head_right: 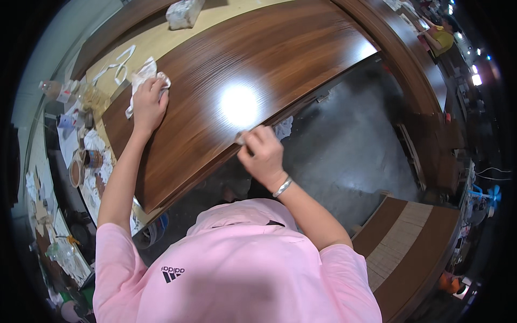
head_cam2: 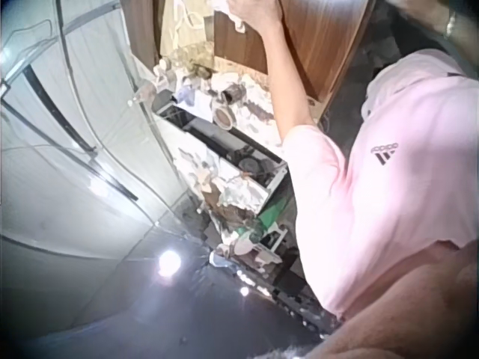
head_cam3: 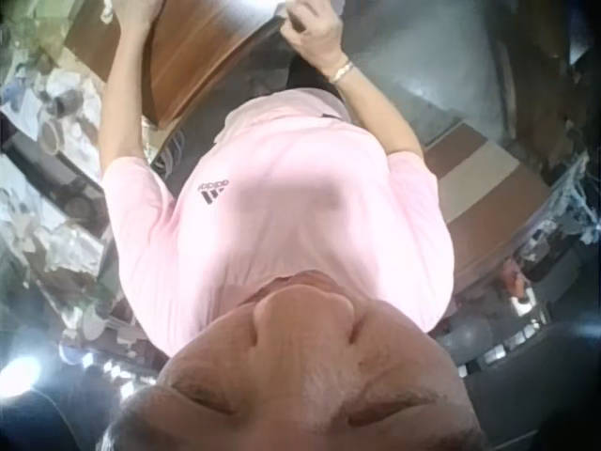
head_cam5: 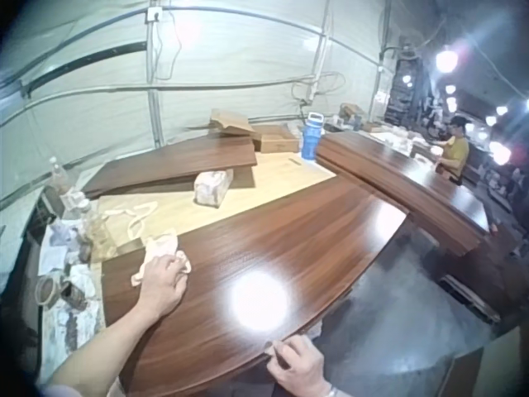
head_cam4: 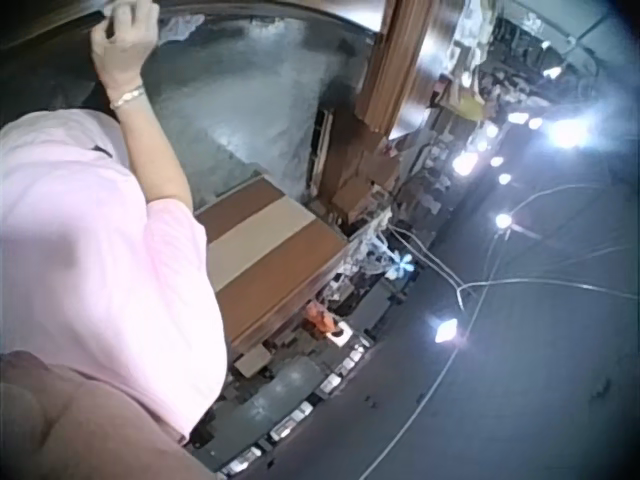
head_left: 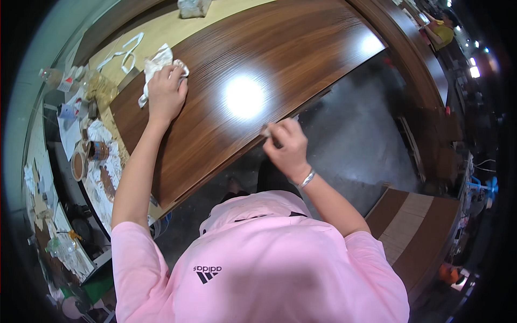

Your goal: The person wipes and polishes large dark wood panels using a white cloth and a liquid from a bottle. They move the cloth across the surface in broad strokes, turn the panels over, and use a small sanding block on the edges.

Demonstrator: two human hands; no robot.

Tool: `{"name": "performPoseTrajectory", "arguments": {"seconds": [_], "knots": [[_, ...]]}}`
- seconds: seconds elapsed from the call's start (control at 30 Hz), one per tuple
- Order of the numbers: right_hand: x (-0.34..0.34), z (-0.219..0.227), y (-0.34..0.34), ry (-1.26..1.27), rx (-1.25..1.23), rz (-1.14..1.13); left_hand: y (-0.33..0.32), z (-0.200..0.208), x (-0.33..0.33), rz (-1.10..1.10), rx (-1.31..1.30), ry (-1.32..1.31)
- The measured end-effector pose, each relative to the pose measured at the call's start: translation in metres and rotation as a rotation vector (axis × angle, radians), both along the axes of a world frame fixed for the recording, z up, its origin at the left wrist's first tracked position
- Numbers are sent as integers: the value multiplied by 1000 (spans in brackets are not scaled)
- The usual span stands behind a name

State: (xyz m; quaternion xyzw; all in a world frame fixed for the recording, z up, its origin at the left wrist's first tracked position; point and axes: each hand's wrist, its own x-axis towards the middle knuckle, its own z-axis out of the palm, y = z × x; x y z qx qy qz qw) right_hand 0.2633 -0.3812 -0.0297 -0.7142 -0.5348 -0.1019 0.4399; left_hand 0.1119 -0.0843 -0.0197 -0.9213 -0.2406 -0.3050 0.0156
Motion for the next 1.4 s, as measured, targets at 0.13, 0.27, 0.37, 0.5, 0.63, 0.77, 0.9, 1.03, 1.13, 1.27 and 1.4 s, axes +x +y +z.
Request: {"name": "performPoseTrajectory", "arguments": {"seconds": [0.13,0.27,0.37,0.5,0.63,0.77,0.9,1.03,1.13,1.27,1.4], "knots": [[-89,8,13,14,-26,394,-2,-1,-13,44,22,14],[-145,8,23,-81,-30,583,-1,-8,-3,50,31,19],[-159,20,34,-81,21,631,-1,-12,-4,46,64,-56],[-174,13,41,-245,-63,736,-2,-10,-7,53,64,-59],[-166,16,37,-203,-91,652,-2,-11,-6,72,42,-35],[-194,14,45,-252,-48,822,1,-12,-2,56,46,-53],[-171,14,39,-191,-104,741,2,-12,-6,65,30,-16],[-132,13,18,-77,-58,501,-2,-10,3,52,53,-50],[-147,12,27,-45,-31,593,-1,-9,-2,74,35,-29],[-116,13,26,2,-24,463,-1,-6,-8,41,13,-27],[-16,11,1,-28,-14,62,-2,-5,-6,41,-2,12]]}}
